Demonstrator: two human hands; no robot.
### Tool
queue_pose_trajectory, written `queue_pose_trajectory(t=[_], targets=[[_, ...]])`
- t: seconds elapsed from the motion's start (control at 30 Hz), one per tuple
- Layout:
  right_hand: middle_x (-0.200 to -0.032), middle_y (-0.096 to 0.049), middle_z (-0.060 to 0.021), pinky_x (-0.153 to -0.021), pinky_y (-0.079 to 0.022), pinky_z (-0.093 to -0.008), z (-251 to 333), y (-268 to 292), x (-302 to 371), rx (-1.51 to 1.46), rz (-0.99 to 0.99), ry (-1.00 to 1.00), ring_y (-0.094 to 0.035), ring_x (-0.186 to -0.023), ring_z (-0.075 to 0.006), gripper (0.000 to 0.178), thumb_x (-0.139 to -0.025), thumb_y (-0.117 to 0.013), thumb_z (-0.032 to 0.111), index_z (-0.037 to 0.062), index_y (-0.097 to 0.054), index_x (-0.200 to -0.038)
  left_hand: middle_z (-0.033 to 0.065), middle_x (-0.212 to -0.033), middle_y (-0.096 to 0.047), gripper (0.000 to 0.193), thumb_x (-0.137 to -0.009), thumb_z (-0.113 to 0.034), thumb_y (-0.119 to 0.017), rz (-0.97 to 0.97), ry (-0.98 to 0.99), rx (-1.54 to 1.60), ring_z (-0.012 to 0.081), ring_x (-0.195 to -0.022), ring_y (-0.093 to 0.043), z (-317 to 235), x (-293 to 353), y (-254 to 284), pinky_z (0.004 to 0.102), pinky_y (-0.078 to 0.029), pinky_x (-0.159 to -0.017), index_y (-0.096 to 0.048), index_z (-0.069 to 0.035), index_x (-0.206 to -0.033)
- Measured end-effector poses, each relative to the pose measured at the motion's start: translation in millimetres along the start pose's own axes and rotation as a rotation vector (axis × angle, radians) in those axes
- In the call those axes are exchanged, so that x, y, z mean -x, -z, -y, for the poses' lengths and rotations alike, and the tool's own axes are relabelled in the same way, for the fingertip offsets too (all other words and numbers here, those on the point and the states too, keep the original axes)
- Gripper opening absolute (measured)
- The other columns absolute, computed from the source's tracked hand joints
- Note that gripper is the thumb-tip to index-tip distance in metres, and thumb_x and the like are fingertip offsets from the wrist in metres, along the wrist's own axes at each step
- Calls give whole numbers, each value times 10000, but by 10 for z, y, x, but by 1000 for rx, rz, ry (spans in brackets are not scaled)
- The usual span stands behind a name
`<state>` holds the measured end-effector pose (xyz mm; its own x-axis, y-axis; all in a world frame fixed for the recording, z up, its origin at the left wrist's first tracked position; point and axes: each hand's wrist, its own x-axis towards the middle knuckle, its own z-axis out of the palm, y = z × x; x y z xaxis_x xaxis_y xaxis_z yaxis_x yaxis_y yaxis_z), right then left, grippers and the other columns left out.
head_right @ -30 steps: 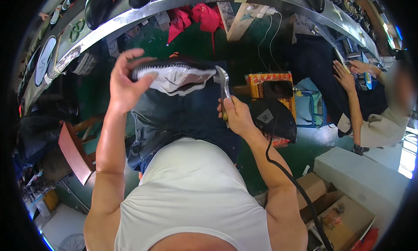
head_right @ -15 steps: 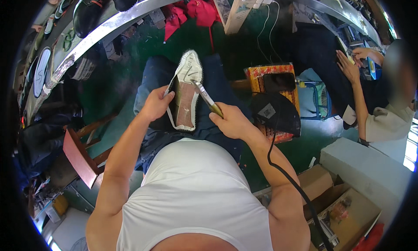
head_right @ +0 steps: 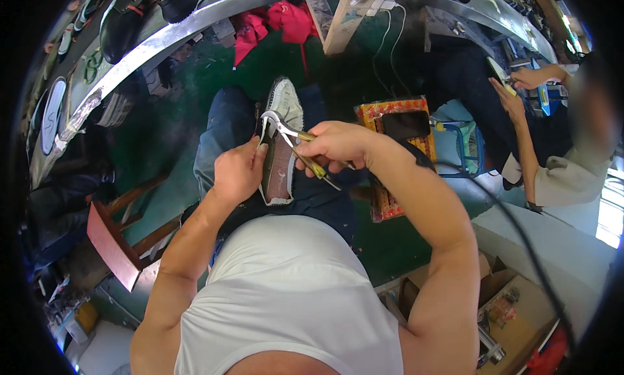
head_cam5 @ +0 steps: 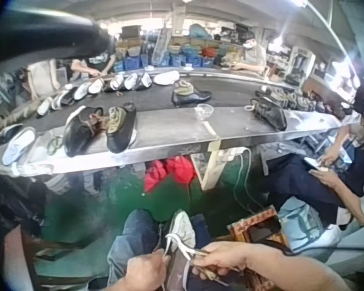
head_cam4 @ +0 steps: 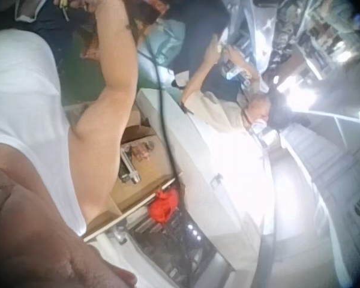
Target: Manually lasting shoes by pulling the upper over the last and securing it with pliers and other tools on an assembly line.
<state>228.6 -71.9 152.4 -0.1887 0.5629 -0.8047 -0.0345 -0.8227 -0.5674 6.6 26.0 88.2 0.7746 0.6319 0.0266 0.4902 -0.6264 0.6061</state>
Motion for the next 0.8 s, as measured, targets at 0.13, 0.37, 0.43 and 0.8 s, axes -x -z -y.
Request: queue_pose_trajectory(t=[0.13, 0.37, 0.43, 0.8], targets=[[-812, -691, -53, -600, -473, -287, 400, 21, 67, 516, -4, -30, -649, -743, -120, 222, -954, -549, 216, 21, -653, -929, 200, -955, -659, 416, -1042, -335, -413, -13, 451, 558, 308, -915, -635, 332, -373, -157, 378, -486, -848, -647, 9, -1028], [-750, -674, -66, -604, -495, -309, 755, 184, 126, 604, 71, -155, -644, -658, -138, 209, -914, -555, 168, -8, -651, -856, 158, -1328, -569, 612, -1054, -448, -381, 169, 525, 1141, 214, -1239, -498, 603, -469, -707, 307, -354, -1068, -466, 61, -1384], [-741, -667, -77, -605, -496, -333, 853, 243, 116, 611, 86, -231, -649, -669, -161, 221, -905, -566, 183, -14, -657, -858, 169, -1356, -554, 649, -1052, -466, -375, 180, 501, 1090, 203, -1289, -472, 595, -492, -744, 298, -328, -1105, -435, 72, -1409], [-771, -642, -240, -712, -498, -508, -57, 6, -269, 949, -360, 243, -635, -786, -437, 286, -943, -602, 274, -3, -594, -874, 141, -1347, -549, 641, -1058, -449, -370, 138, 698, 1274, 201, -1246, -487, 628, -289, -668, 301, -336, -1097, -432, 88, -1403]])
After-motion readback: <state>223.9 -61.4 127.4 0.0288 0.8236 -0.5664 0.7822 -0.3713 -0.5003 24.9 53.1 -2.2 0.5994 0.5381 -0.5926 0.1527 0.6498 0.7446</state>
